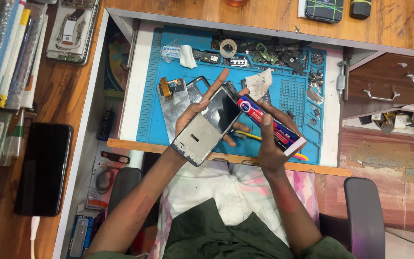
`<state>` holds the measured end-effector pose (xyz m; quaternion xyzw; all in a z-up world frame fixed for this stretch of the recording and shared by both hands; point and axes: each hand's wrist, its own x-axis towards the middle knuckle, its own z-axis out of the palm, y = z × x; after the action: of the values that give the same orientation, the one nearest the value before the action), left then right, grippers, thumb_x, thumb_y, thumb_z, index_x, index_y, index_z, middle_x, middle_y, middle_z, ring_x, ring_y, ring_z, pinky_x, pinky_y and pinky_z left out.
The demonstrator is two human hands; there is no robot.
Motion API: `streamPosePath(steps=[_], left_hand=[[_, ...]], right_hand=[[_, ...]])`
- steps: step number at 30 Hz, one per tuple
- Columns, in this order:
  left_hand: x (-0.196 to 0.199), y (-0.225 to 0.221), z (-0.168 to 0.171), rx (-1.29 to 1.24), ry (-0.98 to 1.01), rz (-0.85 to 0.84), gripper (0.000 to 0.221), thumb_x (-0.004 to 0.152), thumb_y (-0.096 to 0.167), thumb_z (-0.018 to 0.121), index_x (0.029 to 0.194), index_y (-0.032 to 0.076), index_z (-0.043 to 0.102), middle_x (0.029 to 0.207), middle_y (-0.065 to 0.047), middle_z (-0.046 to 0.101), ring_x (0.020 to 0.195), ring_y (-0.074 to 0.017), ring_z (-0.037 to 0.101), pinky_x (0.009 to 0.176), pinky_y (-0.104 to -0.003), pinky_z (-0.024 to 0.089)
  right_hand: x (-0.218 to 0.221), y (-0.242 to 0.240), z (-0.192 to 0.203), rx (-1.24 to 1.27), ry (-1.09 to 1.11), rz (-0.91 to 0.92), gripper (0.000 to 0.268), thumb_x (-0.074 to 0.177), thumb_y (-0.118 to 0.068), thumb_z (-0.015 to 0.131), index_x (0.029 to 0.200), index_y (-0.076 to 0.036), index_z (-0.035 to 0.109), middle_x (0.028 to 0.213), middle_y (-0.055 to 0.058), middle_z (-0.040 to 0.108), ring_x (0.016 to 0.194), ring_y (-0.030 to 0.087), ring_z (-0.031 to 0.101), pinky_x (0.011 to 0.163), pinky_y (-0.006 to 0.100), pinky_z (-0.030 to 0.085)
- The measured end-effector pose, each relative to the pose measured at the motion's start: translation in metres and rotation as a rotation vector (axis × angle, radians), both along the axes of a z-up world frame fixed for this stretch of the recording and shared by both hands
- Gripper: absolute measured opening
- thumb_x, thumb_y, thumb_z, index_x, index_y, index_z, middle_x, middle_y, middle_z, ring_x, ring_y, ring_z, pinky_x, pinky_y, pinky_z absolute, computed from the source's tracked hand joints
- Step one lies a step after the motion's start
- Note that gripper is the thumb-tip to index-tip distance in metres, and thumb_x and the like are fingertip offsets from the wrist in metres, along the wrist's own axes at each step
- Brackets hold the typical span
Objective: The person applies adhesive to the edges of a smartphone frame, then aligns and presses the screen assembly onto the frame. They then place the battery into the phone body and connect the internal ribbon cables.
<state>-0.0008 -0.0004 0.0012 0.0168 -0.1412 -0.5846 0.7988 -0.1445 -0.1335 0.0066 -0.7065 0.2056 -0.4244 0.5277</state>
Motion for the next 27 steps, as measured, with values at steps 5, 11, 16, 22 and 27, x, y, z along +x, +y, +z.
streamPosePath(steps=[5,11,16,22,27], left_hand=[[-0.001,0.001,0.001,0.014,-0.009,-0.002,0.085,0.107,0.031,0.052,0.175,0.033,0.002,0.173,-0.022,0.025,0.121,-0.0548,0.062,0.083,-0.057,0.064],[-0.002,0.001,-0.001,0.029,-0.045,0.008,0.085,0.106,0.03,0.052,0.175,0.031,0.004,0.172,-0.021,0.029,0.12,-0.0539,0.063,0.082,-0.057,0.065],[-0.002,0.0,-0.006,0.03,-0.056,-0.004,0.086,0.106,0.03,0.053,0.176,0.031,0.003,0.165,-0.021,0.035,0.12,-0.0543,0.063,0.082,-0.057,0.064],[-0.003,0.002,-0.007,0.019,-0.041,-0.014,0.084,0.108,0.031,0.053,0.174,0.031,0.002,0.161,-0.023,0.037,0.117,-0.0544,0.062,0.083,-0.058,0.064],[-0.003,0.001,0.004,-0.033,0.021,-0.071,0.083,0.108,0.034,0.053,0.174,0.036,0.002,0.17,-0.025,0.03,0.12,-0.0583,0.06,0.083,-0.059,0.064]], right_hand=[[0.001,0.0,0.004,-0.019,0.016,0.025,0.025,0.106,-0.015,0.067,0.123,0.003,0.071,0.119,0.015,0.075,0.106,0.016,0.07,0.096,0.029,0.056],[0.003,0.001,0.007,-0.006,0.005,0.043,0.025,0.106,-0.014,0.067,0.124,0.003,0.07,0.12,0.015,0.074,0.108,0.016,0.07,0.097,0.029,0.057],[0.003,-0.001,0.004,-0.001,0.01,0.041,0.025,0.105,-0.014,0.068,0.123,0.003,0.071,0.119,0.015,0.075,0.104,0.015,0.07,0.093,0.028,0.056],[-0.001,-0.005,-0.011,0.008,-0.067,0.021,0.028,0.11,-0.019,0.065,0.126,0.004,0.068,0.122,0.017,0.073,0.11,0.017,0.069,0.101,0.032,0.056],[0.005,-0.021,-0.01,0.525,-0.523,0.117,0.059,0.108,-0.051,0.049,0.13,0.003,0.058,0.127,0.018,0.067,0.113,0.026,0.072,0.103,0.043,0.06]])
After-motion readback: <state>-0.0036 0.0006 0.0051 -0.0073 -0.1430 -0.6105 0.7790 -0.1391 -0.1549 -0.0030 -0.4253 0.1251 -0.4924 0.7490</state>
